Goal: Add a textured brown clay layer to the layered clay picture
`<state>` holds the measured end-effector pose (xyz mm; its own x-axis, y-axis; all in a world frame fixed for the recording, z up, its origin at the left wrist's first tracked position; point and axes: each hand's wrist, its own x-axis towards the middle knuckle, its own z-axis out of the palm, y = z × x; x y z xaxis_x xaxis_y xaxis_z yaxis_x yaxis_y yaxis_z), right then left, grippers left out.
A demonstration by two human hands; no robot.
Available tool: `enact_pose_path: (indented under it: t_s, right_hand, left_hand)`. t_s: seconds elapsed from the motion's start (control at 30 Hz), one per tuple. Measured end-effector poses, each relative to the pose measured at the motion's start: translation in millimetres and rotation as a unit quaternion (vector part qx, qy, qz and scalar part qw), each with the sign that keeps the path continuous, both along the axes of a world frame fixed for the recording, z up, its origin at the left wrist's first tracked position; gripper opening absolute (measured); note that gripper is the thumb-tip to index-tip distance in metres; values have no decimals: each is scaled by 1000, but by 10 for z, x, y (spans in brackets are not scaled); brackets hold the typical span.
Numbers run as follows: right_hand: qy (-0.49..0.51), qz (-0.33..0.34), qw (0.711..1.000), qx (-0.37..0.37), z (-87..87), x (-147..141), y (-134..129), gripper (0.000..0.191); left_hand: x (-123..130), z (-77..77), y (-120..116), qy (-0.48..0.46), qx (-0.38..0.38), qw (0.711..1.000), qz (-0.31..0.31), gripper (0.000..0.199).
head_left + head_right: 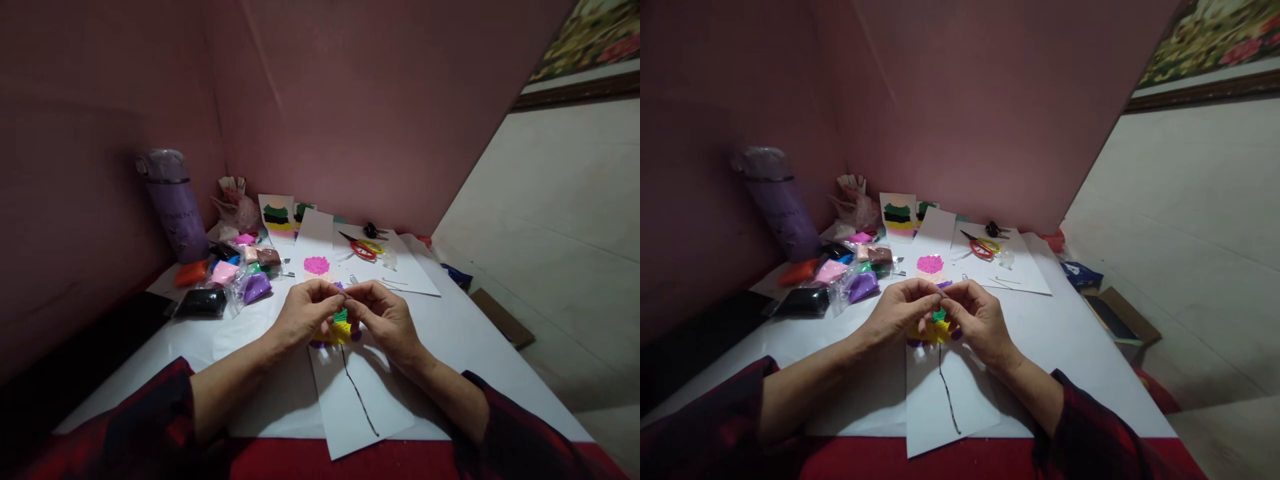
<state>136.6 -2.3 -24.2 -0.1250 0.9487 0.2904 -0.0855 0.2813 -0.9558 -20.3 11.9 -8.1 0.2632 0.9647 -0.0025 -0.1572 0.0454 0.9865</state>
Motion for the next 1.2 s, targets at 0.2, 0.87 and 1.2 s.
enact_pose_path:
  t_s: [0.2,0.87,1.2]
  right_hand:
    - [-16,-28,999,-17,31,22,25,19]
    - [-31,-41,999,-8,15,8,34,20]
    - [-26,13,1000,-4,8,15,14,24]
  left_hand:
    - [18,10,-3,4,-21,999,38,16]
    - [-10,-37,-16,-50,-67,996,-32,31]
    - [-11,-37,-2,-13,-27,1000,-10,20]
